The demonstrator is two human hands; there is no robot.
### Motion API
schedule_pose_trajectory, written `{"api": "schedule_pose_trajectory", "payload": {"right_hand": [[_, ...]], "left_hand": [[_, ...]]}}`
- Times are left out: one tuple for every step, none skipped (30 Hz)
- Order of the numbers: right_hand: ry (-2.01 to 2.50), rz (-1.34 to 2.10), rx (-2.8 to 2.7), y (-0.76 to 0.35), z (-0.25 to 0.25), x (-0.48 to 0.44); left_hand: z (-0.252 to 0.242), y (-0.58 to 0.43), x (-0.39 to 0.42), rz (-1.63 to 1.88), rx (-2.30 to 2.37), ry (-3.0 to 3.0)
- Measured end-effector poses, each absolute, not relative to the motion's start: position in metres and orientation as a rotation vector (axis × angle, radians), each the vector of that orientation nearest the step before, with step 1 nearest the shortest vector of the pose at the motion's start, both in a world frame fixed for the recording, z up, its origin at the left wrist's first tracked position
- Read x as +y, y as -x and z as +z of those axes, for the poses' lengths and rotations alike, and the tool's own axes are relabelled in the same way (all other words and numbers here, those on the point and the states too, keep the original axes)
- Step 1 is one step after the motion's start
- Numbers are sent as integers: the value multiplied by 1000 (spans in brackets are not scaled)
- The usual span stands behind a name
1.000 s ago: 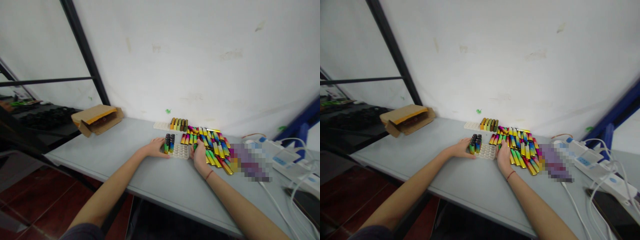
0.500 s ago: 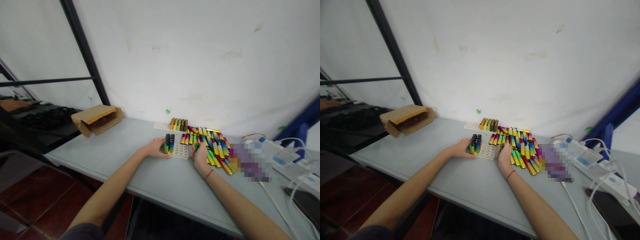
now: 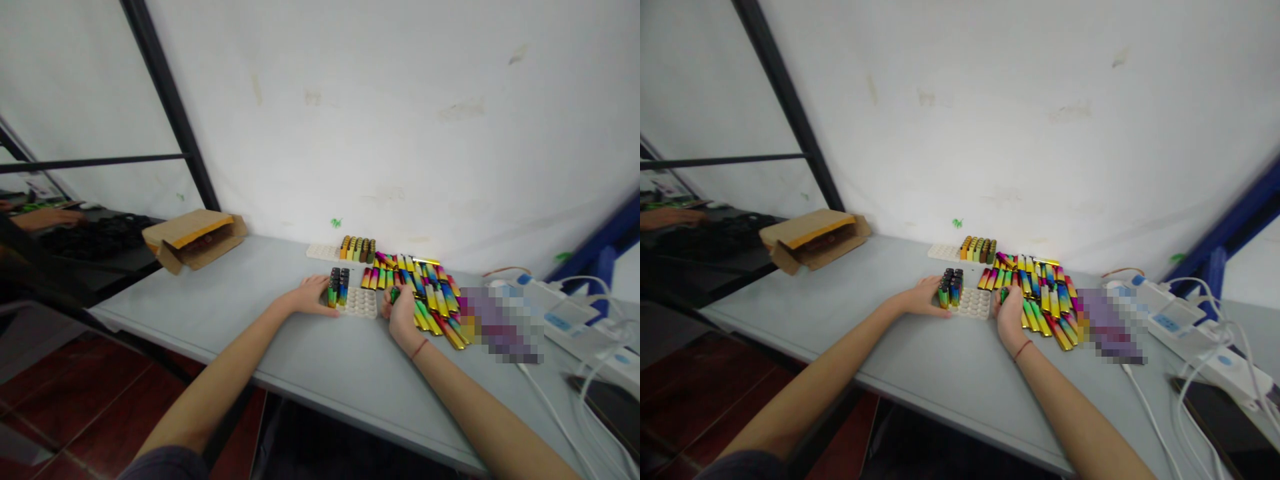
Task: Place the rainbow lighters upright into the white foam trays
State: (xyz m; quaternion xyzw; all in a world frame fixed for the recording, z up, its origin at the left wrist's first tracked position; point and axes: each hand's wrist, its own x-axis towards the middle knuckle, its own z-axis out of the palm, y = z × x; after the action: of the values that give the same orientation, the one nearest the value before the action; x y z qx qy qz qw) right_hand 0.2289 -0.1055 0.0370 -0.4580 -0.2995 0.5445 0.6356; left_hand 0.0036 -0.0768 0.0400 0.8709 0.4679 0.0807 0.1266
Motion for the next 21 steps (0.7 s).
{"api": "schedule_pose_trajectory", "payload": {"right_hand": [[1035, 1253, -678, -229, 38, -106], [1026, 1263, -681, -229, 38, -106], [1019, 1274, -693, -229, 39, -106], [1013, 1286, -712, -229, 38, -107], [1013, 1297, -733, -229, 38, -106], [1022, 1298, -752, -230, 37, -106], [1037, 1289, -773, -230, 35, -105], [1054, 1270, -793, -230, 33, -105], [1072, 1245, -808, -231, 31, -104], [1088, 1219, -818, -231, 30, -103], [1099, 1202, -826, -232, 28, -102], [1105, 1194, -830, -232, 26, -101], [1108, 1195, -830, -233, 25, -100], [1111, 1198, -829, -233, 25, -100], [1112, 1200, -828, -233, 25, -99], [1112, 1201, -828, -233, 24, -99], [1115, 1201, -826, -233, 24, -99], [1118, 1200, -825, -233, 24, -98], [1123, 1200, -831, -232, 24, -99], [1125, 1190, -851, -232, 24, -99], [1123, 1165, -895, -231, 24, -101]], "left_hand": [[40, -4, -77, 235, 1365, -2535], [40, -4, -77, 237, 1368, -2533], [40, -4, -77, 241, 1369, -2533], [40, -3, -77, 244, 1367, -2534], [40, -3, -77, 246, 1363, -2536], [39, -3, -77, 246, 1359, -2539], [39, -3, -76, 244, 1355, -2542], [39, -3, -76, 240, 1354, -2546], [39, -3, -76, 235, 1354, -2549], [39, -3, -76, 229, 1357, -2551], [39, -3, -76, 223, 1361, -2553], [39, -3, -76, 219, 1364, -2553], [40, -3, -76, 215, 1365, -2553], [40, -3, -76, 212, 1365, -2553], [40, -3, -76, 210, 1364, -2553], [40, -3, -76, 211, 1363, -2551], [40, -3, -76, 212, 1363, -2550], [40, -3, -77, 214, 1363, -2549], [40, -3, -77, 216, 1362, -2549], [41, -3, -77, 218, 1361, -2548], [41, -4, -77, 218, 1359, -2548]]}}
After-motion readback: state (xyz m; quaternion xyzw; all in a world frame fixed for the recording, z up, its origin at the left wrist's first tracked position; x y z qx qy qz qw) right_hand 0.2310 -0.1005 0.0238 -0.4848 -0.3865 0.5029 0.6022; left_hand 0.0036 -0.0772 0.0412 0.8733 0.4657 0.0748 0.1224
